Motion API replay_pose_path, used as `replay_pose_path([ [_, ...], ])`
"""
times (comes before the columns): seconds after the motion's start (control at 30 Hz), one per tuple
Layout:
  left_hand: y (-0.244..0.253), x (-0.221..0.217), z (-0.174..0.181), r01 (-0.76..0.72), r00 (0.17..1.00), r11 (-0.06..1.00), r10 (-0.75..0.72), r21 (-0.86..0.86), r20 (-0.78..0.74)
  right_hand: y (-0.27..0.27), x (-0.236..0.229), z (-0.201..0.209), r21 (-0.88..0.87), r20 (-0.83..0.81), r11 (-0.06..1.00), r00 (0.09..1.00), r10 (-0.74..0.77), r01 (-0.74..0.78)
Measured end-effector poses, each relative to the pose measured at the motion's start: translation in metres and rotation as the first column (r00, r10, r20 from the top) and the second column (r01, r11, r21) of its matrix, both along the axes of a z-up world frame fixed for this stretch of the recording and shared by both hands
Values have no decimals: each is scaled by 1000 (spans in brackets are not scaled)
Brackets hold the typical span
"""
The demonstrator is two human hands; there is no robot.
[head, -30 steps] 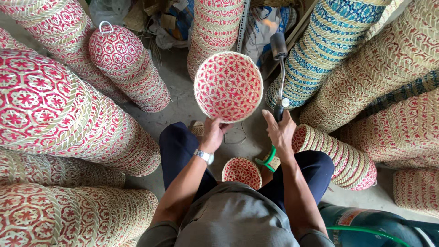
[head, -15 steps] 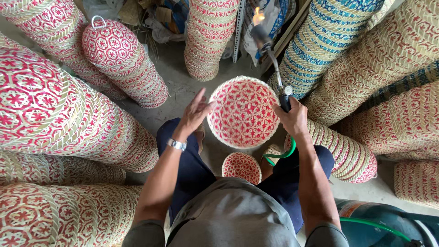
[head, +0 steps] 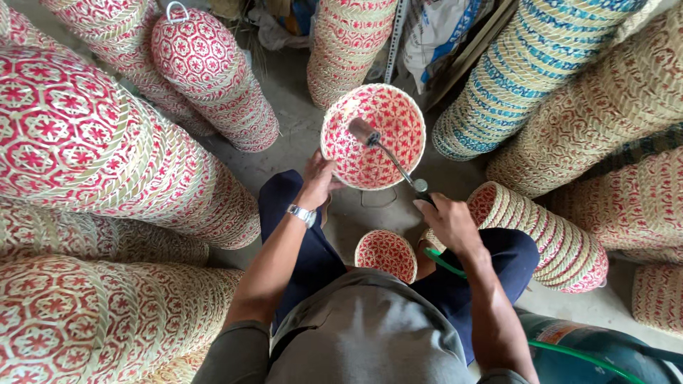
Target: The person sits on the floor and uses a blowtorch to apply flame to the surface of woven baskets. The person picks up each basket, rotates it to treat different sides, and places it back into a stack.
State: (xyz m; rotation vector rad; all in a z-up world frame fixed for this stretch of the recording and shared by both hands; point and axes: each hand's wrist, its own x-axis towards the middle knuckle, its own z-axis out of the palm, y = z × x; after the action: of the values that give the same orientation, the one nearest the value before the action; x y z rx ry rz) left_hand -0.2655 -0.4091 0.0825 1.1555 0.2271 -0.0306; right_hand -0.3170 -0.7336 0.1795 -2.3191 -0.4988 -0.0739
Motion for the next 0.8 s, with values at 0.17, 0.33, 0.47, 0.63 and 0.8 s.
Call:
replay_pose_path([
  [0.17, -10, 2, 2, -71, 997, 993, 69, -99, -26, 22, 5, -17, 106, -12, 994, 1000, -3, 4],
  [0.33, -8, -2, 5, -122, 992, 987, 124, -100, 15, 25, 6, -3, 3, -7, 1000, 1000, 9, -9],
  [0.47, -6, -2, 2, -132, 989, 990, 135, -48, 58, 29, 19, 15, 118, 98, 991, 994, 56, -68],
  [0.63, 3, -2, 1, -190, 981, 981, 188, 38, 52, 13, 27, 32, 51, 66, 998, 997, -45, 42],
  [0.8, 16, 2, 0, -221, 973, 973, 215, 73, 79, -6, 21, 29, -11, -168, 980, 966, -196, 197],
])
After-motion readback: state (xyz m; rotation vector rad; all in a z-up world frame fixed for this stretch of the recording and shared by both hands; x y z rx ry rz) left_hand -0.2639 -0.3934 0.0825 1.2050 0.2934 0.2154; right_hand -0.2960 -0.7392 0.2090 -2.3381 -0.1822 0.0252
